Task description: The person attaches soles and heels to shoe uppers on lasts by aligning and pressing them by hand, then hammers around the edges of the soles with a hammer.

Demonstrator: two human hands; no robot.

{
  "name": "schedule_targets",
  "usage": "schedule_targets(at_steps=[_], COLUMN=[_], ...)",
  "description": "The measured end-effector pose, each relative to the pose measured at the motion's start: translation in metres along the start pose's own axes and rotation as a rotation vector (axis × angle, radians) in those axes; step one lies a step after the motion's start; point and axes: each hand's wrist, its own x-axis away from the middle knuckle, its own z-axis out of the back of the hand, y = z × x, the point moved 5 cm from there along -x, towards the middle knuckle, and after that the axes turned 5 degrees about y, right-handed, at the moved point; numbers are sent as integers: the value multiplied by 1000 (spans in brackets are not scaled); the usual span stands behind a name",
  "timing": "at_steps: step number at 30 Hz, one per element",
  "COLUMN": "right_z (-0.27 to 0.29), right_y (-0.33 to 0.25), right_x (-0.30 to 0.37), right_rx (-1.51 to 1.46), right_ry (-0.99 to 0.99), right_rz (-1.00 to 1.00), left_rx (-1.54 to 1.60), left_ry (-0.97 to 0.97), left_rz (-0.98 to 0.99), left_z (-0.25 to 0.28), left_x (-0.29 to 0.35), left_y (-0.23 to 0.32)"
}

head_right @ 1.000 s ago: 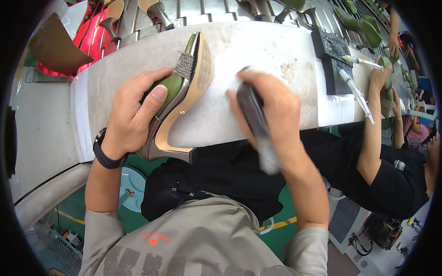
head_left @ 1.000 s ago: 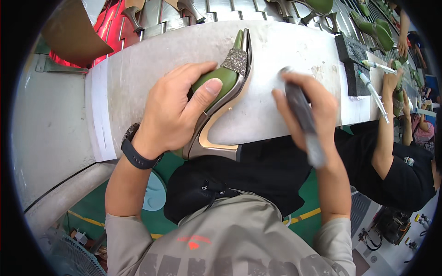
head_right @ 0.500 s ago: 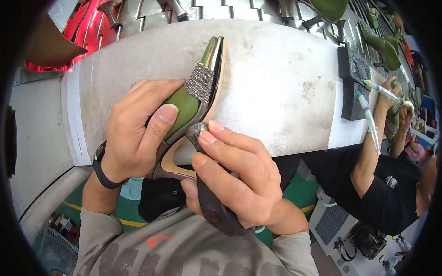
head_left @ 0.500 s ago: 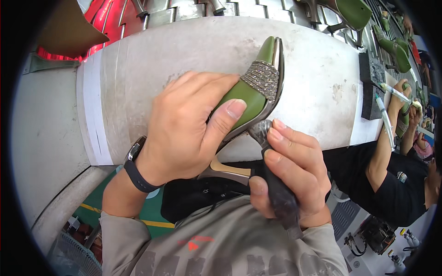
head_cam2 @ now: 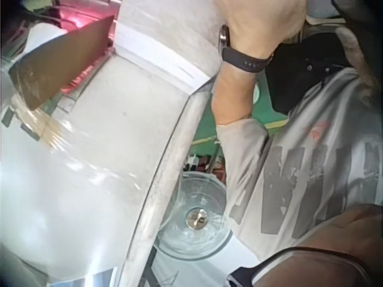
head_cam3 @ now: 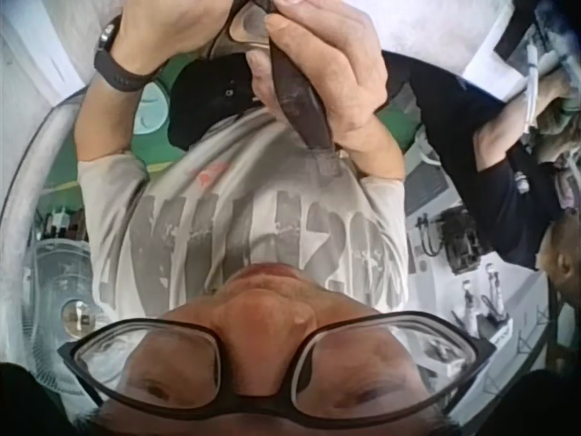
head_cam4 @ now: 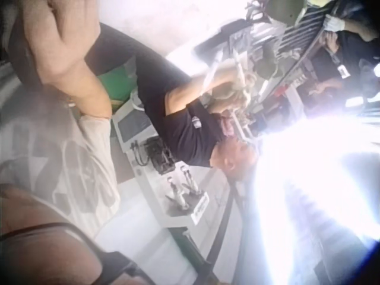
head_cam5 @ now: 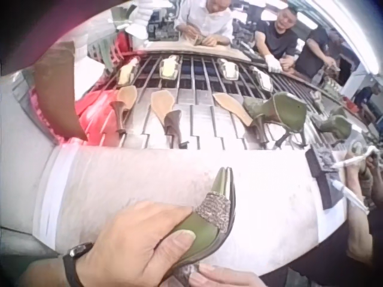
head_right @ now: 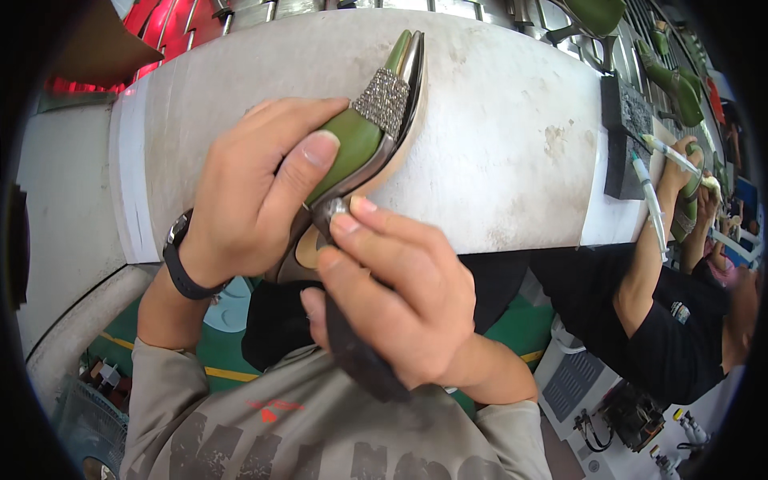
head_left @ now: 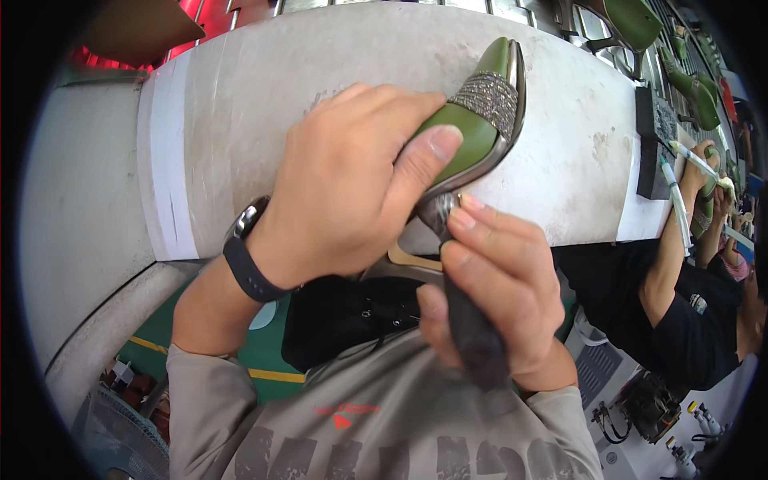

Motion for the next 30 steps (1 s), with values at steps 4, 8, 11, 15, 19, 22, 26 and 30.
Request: schedule_targets(at_steps=[4, 8, 11, 15, 19, 22, 26, 30], right_z=[7, -3, -9, -7, 9, 38, 46, 26], right_y=[15, 0, -8, -7, 9, 23, 36, 57], right_x=[9, 12, 8, 8, 18, 31, 31, 39], right_rx=[-279, -199, -185, -235, -366, -366, -456, -734], right_ry=[5, 66, 22, -6, 55, 220, 322, 513], right_rz=[-206, -75, -84, -66, -186, -322, -405, -562], left_rx=[45, 49, 72, 142, 115, 78, -96, -170], left_ry=[32, 26, 0, -89, -209, -290, -218, -212], left_rz=[23, 35, -21, -67, -41, -23, -103, -76], left_z=[0, -1, 0, -2, 3, 0, -23, -34], left_x=[2, 0, -3, -6, -8, -12, -29, -36], left_y=[-2, 3, -1, 1, 8, 19, 44, 38])
